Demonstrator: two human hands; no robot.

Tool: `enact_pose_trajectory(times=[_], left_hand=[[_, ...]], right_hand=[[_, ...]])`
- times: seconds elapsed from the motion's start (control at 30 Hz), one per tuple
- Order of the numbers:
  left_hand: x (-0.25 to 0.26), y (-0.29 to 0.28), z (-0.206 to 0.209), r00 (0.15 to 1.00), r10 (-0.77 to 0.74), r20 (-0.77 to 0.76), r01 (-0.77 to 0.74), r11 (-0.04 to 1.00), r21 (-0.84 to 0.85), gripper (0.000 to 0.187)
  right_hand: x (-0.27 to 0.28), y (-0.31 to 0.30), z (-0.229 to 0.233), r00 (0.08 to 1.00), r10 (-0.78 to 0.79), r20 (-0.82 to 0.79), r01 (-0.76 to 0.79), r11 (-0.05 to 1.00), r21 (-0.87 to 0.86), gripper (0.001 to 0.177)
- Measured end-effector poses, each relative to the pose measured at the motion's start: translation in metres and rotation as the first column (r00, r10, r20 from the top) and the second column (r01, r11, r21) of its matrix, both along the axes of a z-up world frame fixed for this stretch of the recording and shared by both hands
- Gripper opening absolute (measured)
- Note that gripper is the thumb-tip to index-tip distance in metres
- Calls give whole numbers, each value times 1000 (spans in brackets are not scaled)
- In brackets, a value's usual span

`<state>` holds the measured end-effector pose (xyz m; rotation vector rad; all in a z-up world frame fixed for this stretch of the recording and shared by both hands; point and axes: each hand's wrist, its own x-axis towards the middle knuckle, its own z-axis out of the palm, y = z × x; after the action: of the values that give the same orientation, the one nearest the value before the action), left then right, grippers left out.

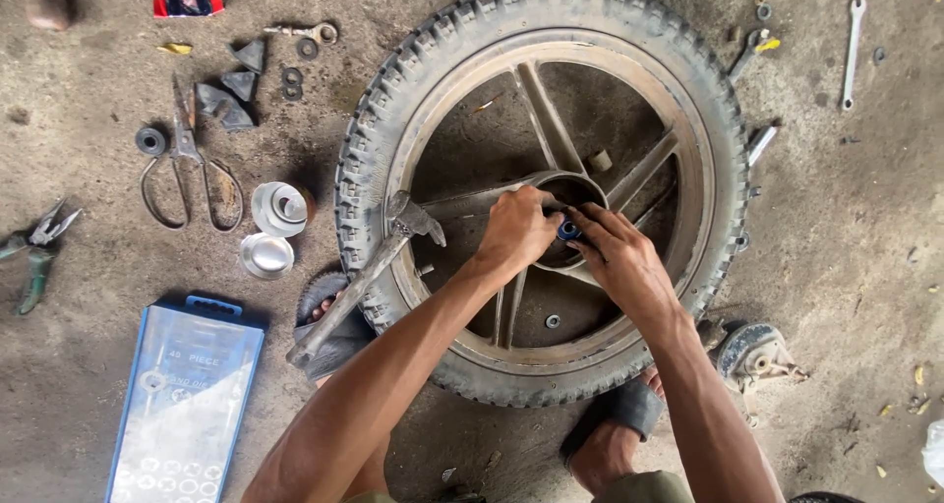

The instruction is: Replacing a wheel bearing on a motorcycle wheel by applying grease and seating it with a hammer and punch tool

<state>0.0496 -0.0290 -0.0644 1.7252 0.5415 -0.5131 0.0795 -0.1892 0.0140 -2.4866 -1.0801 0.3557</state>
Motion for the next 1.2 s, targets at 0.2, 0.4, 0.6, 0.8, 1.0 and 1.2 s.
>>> enact_pose_trajectory(times=[0.2,0.4,0.6,0.8,1.0,1.2], left_hand=[[3,-3,11,999,-31,25,29,998,52,24],[-11,-12,9,941,-300,159,243,922,301,24],[-13,-25,-5,927,-250,278,115,898,425,16],[-18,-22,6,926,-284,250,154,887,435,19],[-24,-13,0,958,-211,196,160,956,247,21],[-25,-4,3,991,-6,137,1,999,38,25]], right_hand=[[6,-2,2,948,-175,-266,185,983,11,42],[0,1,-23,709,-543,-449,605,796,-8,22],[-3,12,-25,574,-639,-512,735,678,-22,27],[-7,17,-19,629,-682,-372,728,685,-24,22],[-2,18,-8,600,-616,-512,721,693,12,26],[-3,9,-17,676,-617,-404,656,753,-54,16]])
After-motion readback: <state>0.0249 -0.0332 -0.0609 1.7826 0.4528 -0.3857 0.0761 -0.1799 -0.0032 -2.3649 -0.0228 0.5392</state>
